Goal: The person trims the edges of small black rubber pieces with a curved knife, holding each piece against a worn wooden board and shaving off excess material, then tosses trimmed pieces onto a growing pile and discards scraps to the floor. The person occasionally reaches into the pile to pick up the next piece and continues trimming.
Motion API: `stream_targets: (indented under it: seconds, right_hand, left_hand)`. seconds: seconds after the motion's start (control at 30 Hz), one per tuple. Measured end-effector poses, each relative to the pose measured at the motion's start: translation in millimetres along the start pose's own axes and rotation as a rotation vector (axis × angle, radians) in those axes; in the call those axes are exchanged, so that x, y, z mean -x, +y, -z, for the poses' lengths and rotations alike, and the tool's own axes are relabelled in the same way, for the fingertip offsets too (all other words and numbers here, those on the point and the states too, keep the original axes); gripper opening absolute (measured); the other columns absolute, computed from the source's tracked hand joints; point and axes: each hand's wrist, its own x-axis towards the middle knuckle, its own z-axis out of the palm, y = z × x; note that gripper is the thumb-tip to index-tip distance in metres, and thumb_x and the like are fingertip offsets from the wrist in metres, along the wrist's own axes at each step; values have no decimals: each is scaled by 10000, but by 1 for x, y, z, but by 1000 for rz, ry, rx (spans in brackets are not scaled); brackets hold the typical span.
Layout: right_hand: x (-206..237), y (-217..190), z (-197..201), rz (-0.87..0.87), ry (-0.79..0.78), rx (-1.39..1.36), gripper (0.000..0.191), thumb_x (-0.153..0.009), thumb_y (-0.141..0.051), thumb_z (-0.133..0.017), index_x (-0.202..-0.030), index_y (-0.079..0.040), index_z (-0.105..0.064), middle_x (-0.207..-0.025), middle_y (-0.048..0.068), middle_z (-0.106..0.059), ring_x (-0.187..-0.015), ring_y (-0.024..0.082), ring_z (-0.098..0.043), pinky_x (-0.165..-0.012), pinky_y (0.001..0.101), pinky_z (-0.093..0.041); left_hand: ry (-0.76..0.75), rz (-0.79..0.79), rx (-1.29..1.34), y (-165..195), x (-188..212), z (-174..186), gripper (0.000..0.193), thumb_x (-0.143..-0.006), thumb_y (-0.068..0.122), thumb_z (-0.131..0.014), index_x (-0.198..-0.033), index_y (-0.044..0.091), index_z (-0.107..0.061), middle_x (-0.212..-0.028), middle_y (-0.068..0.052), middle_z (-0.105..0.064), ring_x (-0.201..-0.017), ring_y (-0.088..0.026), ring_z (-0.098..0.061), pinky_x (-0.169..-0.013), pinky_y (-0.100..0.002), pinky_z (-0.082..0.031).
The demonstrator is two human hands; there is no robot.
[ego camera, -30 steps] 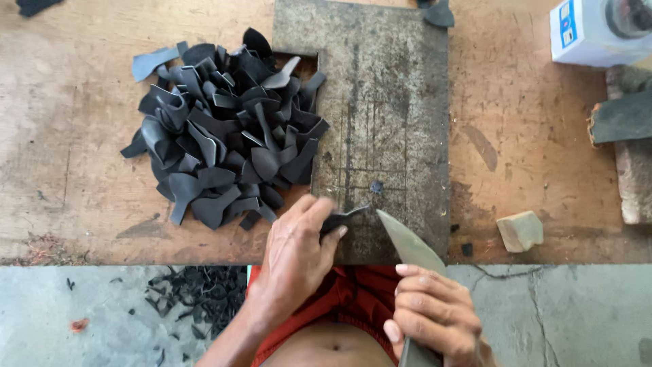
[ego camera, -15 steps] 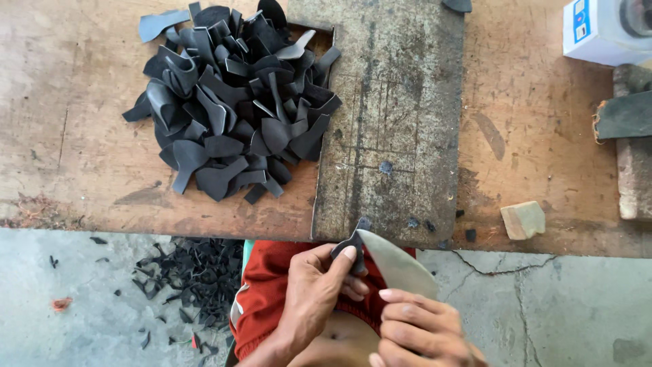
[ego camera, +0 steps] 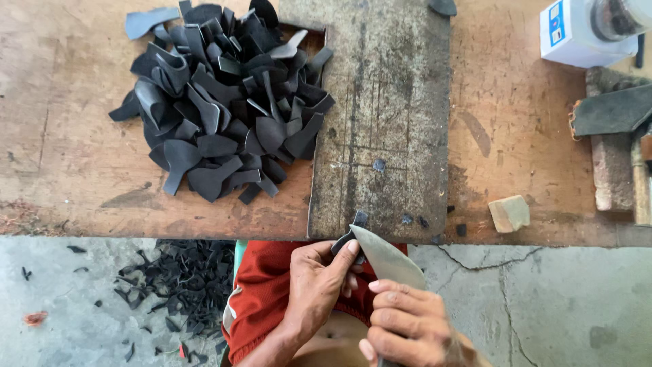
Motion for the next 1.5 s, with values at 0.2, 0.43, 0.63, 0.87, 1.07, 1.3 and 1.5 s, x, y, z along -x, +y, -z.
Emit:
stream_targets:
  seconds: [0.2, 0.43, 0.63, 0.87, 1.07, 1.3, 1.5]
  right_hand:
    - [-8, -1, 8, -56, -38, -70, 170, -835, -77, -792, -792, -55, -629, -795, 48, -595, -773, 228, -675, -933, 466, -620]
    - [-17, 4, 2, -56, -81, -88, 161, -824, -39, -769, -782, -59, -615, -791, 43, -582, -773, 222, -663, -959, 457, -607]
    - [-21, 21, -11, 46, -101, -117, 191, -849, -110, -798, -798, -52, -623, -810, 56, -589, -790, 241, -662, -967, 449, -593]
    - [-31, 19, -8, 72, -88, -83, 159, -855, -76, -782, -812, -34, -634, -829, 72, -608, -802, 246, -669, -975, 474, -596]
    - [-19, 1, 6, -100, -58, -89, 127, -822, -49, -757, -814, -51, -630, -812, 50, -608, -792, 221, -681, -964, 465, -607]
    - [-16, 25, -6, 34, -104, -148, 161, -829, -79, -782, -816, -51, -624, -812, 55, -601, -782, 249, -665, -946, 458, -604]
    - [-27, 35, -11, 109, -95, -182, 164, -876, -93, -789, -853, -39, -636, -835, 56, -598, -799, 242, -658, -966, 464, -612]
  left_hand:
    - [-10, 18, 2, -6, -3, 3, 304, -941, 231, -728, -766, -16, -746, -564, 12, -615, -434, -40, -448, -385, -235, -332]
    - [-53, -35, -55, -12, -7, 7, 332, -976, 192, -714, -723, -24, -723, -561, 61, -547, -489, -13, -407, -414, -233, -289]
    - [-79, -120, -33, -17, -6, 7, 263, -981, 148, -687, -816, -41, -766, -671, 88, -633, -609, 12, -465, -475, -215, -384]
    - [-47, -34, 82, -10, -5, 0, 314, -991, 192, -676, -790, -42, -733, -642, 36, -646, -534, -12, -499, -449, -224, -399]
    - [-41, 5, 22, -11, -1, 3, 302, -963, 198, -708, -757, -19, -753, -584, 43, -596, -491, -20, -433, -424, -230, -322]
    - [-87, -116, -19, -18, -5, 7, 231, -980, 139, -703, -844, -29, -784, -675, 94, -609, -605, 7, -441, -478, -208, -357]
    - [-67, -31, 50, -26, -4, 10, 228, -972, 98, -665, -828, -40, -776, -729, 51, -711, -649, -7, -549, -529, -212, -477]
